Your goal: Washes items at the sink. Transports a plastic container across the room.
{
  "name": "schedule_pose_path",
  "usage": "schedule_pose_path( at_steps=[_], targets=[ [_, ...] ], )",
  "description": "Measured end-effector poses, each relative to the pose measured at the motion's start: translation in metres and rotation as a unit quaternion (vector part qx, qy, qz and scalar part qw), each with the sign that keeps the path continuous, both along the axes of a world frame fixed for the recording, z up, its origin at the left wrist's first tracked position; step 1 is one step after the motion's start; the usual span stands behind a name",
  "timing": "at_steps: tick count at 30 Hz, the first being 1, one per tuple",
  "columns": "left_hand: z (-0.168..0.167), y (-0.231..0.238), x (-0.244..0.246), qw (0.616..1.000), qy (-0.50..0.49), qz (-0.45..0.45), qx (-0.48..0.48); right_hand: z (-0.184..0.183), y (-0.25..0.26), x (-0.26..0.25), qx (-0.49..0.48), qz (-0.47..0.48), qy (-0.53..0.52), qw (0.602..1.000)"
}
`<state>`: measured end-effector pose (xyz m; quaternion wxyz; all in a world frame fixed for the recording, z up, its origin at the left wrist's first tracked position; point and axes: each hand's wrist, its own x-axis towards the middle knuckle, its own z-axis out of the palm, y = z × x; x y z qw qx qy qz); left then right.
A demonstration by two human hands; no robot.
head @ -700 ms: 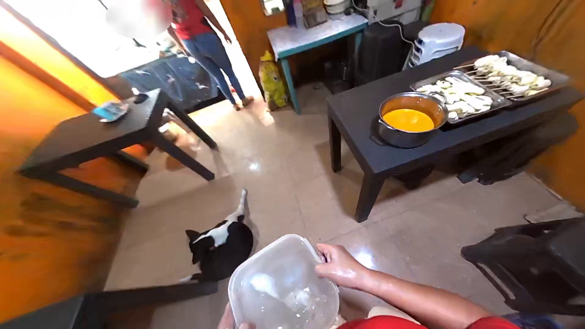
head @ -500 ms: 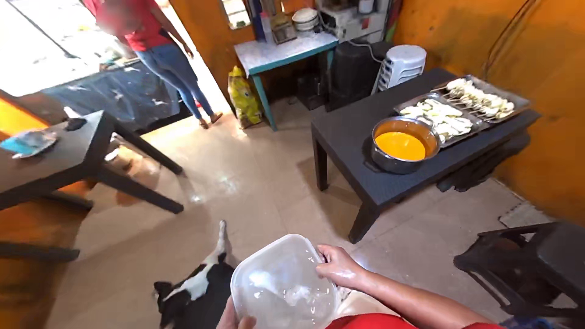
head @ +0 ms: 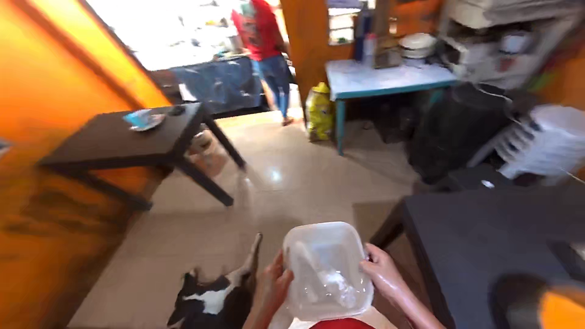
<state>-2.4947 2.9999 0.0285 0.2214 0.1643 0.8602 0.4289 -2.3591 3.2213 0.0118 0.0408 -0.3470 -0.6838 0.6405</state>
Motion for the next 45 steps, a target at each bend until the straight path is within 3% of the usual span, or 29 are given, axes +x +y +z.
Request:
schedule_pose_path(
  at_steps=[9,13,17,22,27,33,39,45],
  targets=[
    [0.006,0.137,-0.195,0.999,-0.016,-0.033,0.034,0.010,0.135,-0.196,0.061,-0.021,0.053,0.996],
    [-0.006,0.192,-0.299,0.995,-0.026,-0.078,0.056,0.012,0.179,-0.283,0.070,-0.043,0.041,0.996],
    [-0.026,0.244,-0.408,0.987,0.027,-0.120,0.102,0.005,0.227,-0.380,0.069,-0.041,0.052,0.995],
    [-0.013,0.292,-0.532,0.987,0.017,-0.130,0.087,0.010,0.274,-0.504,0.064,-0.058,0.057,0.995],
    [-0.020,0.331,-0.650,0.994,0.013,-0.057,0.092,0.006,0.329,-0.643,0.041,-0.004,0.066,0.997],
    [-0.030,0.370,-0.771,0.997,0.006,0.066,0.033,-0.032,0.398,-0.824,0.013,0.092,0.058,0.994],
    [-0.023,0.402,-0.896,0.981,0.005,0.192,0.019,-0.024,0.442,-0.999,0.015,0.200,0.037,0.979],
    [-0.031,0.434,-1.046,0.978,0.006,0.208,0.018,-0.037,0.474,-1.153,-0.005,0.208,0.017,0.978]
  ],
)
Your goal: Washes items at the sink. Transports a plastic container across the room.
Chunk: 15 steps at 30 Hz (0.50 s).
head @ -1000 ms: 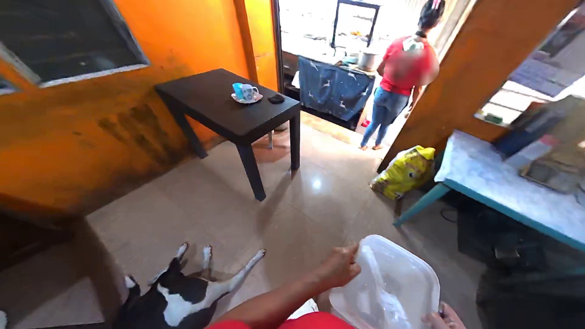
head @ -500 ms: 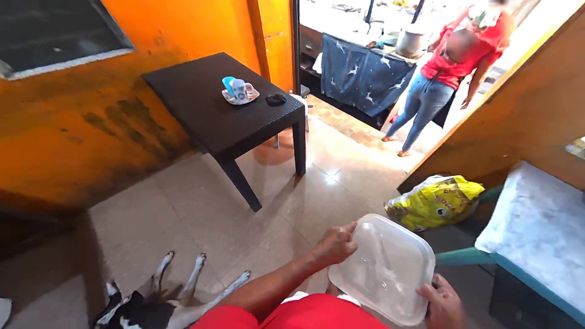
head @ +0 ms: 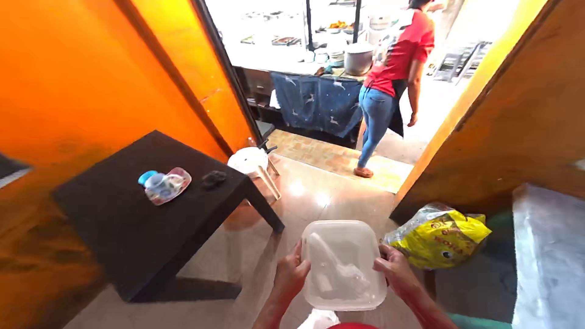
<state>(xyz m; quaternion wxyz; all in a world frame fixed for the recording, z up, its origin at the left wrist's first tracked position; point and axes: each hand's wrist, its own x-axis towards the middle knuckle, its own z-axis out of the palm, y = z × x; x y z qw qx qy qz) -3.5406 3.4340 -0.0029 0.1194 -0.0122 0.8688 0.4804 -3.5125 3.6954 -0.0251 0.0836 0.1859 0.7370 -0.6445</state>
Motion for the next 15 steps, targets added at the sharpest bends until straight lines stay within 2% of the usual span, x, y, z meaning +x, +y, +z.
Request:
schedule_pose_path(
  at_steps=[3,7,11,15],
  targets=[
    [-0.012,0.012,-0.082,0.999,0.006,-0.031,-0.006,-0.010,0.010,-0.064,-0.005,-0.029,-0.013,0.999],
    [-0.013,0.039,-0.180,0.997,-0.011,-0.072,0.000,-0.006,0.035,-0.145,0.003,-0.063,-0.018,0.998],
    [-0.012,0.066,-0.266,0.997,-0.002,-0.076,0.024,0.003,0.058,-0.226,0.025,-0.083,-0.020,0.996],
    [-0.017,0.094,-0.338,0.998,0.003,-0.056,0.036,0.005,0.089,-0.308,0.047,-0.053,-0.024,0.997]
  ],
)
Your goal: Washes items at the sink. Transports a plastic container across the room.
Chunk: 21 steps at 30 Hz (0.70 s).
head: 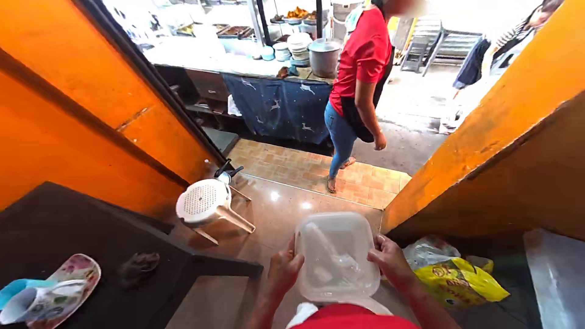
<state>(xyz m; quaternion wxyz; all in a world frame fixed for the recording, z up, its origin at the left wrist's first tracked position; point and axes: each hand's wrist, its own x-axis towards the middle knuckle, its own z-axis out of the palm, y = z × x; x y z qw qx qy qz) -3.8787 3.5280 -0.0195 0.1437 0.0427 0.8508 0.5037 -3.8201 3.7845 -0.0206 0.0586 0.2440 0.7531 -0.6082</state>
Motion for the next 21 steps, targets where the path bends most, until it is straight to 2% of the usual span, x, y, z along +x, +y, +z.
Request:
schedule_pose_path(
  at_steps=[6,11,16,21],
  targets=[
    [-0.008,0.024,-0.089,0.997,0.010,0.059,0.040,-0.001,0.030,-0.122,0.003,0.064,0.022,0.998],
    [-0.009,0.019,-0.164,0.995,0.010,0.089,0.050,0.007,0.028,-0.206,-0.013,0.096,0.013,0.995],
    [-0.009,-0.008,-0.250,0.997,0.007,0.075,0.027,0.003,-0.002,-0.282,-0.029,0.069,-0.006,0.997],
    [-0.015,-0.059,-0.344,0.999,-0.014,0.009,0.029,-0.016,-0.056,-0.352,-0.049,0.020,-0.013,0.999]
  ],
)
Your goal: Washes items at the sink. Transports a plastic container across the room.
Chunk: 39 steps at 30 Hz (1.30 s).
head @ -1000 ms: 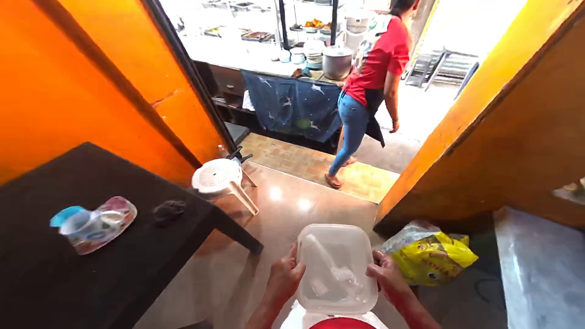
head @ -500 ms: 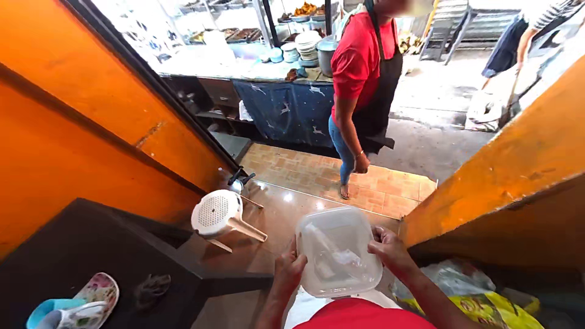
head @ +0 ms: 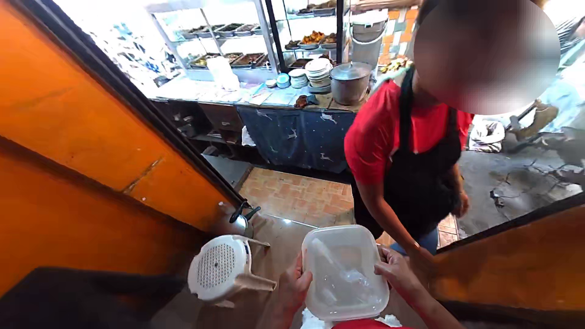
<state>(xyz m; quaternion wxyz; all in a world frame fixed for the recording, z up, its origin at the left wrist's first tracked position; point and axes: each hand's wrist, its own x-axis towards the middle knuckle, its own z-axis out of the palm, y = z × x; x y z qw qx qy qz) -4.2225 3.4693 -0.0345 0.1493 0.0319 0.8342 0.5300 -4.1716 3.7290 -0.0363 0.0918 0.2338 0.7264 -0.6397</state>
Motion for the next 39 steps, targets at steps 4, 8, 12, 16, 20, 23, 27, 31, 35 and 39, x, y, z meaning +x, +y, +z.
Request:
schedule_pose_path(
  at_steps=[4,8,12,16,20,23,27,31,35,39],
  targets=[
    [-0.003,-0.039,-0.074,0.999,0.001,-0.035,-0.025,-0.007,-0.044,-0.053,0.002,-0.030,-0.030,0.999],
    [0.005,-0.069,-0.135,0.995,0.028,-0.067,-0.071,-0.007,-0.078,-0.100,0.009,-0.046,-0.057,0.997],
    [0.010,-0.083,-0.178,0.995,0.035,-0.067,-0.060,-0.002,-0.096,-0.144,0.007,-0.056,-0.058,0.997],
    [0.013,-0.078,-0.209,0.997,0.041,-0.052,-0.044,0.004,-0.093,-0.182,0.013,-0.073,-0.041,0.996],
    [0.012,-0.062,-0.237,0.999,0.032,-0.039,-0.020,0.008,-0.077,-0.221,0.005,-0.098,-0.027,0.995],
    [0.012,-0.043,-0.260,0.999,0.018,-0.043,-0.013,0.010,-0.055,-0.248,0.020,-0.096,-0.031,0.995],
    [0.013,-0.011,-0.298,0.998,0.027,-0.054,-0.004,0.009,-0.018,-0.284,0.016,-0.081,-0.036,0.996],
    [0.010,0.037,-0.348,0.995,0.041,-0.077,-0.044,-0.005,0.028,-0.321,-0.009,-0.091,-0.031,0.995],
    [0.013,0.100,-0.398,0.993,0.009,-0.089,-0.077,-0.020,0.086,-0.361,-0.044,-0.090,-0.041,0.994],
    [0.008,0.170,-0.445,0.991,-0.022,-0.108,-0.081,-0.030,0.147,-0.397,-0.039,-0.112,-0.046,0.992]
  ],
)
